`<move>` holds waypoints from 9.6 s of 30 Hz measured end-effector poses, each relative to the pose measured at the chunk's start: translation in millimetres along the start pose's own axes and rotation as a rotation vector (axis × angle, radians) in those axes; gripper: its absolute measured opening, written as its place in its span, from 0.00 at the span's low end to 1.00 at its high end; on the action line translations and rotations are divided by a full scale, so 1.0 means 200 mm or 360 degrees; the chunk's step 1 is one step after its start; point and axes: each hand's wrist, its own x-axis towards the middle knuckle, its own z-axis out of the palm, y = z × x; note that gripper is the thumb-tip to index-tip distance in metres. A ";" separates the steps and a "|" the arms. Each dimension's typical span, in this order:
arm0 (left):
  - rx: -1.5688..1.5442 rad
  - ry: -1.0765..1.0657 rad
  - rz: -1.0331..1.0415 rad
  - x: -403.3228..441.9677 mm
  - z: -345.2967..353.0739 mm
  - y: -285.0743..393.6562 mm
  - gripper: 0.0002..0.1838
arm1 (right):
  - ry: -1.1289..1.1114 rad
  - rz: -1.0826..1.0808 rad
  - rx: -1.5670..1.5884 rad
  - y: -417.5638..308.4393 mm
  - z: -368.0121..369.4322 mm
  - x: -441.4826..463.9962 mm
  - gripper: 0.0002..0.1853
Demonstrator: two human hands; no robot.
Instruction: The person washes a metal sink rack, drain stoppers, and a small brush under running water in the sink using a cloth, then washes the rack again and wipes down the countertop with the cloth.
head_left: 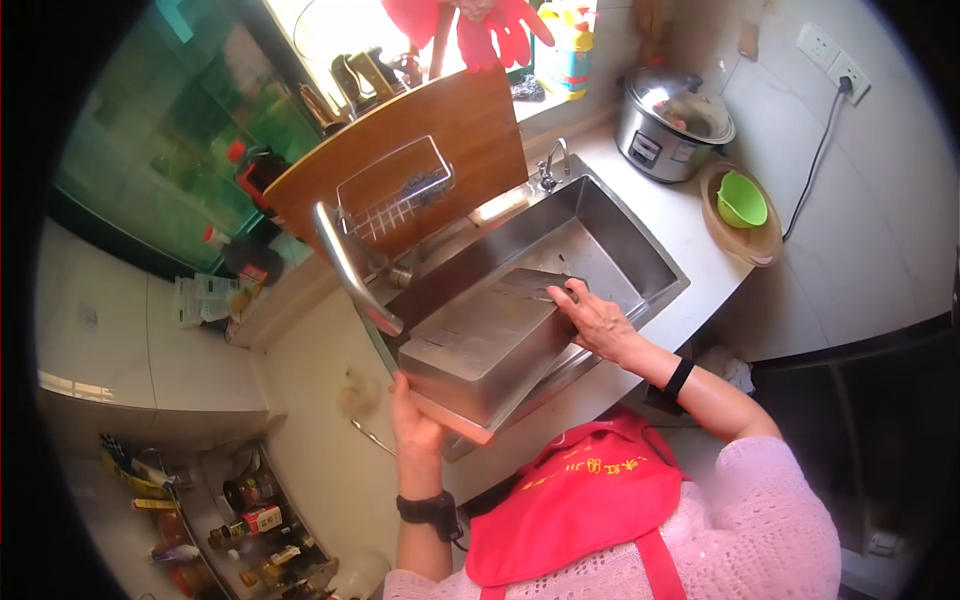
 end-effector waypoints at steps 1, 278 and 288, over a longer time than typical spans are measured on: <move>-0.0011 -0.0039 0.0022 0.00 0.03 -0.03 0.19 | 0.0110 0.0026 0.0014 0.04 0.01 -0.02 0.47; 0.1593 0.0099 -0.0494 1.07 0.50 -1.45 0.29 | 0.0342 0.0971 0.3249 1.12 -0.45 -0.29 0.19; 0.1641 0.0173 -0.0338 1.06 0.59 -1.52 0.30 | 0.0266 0.1066 0.3212 1.25 -0.41 -0.29 0.19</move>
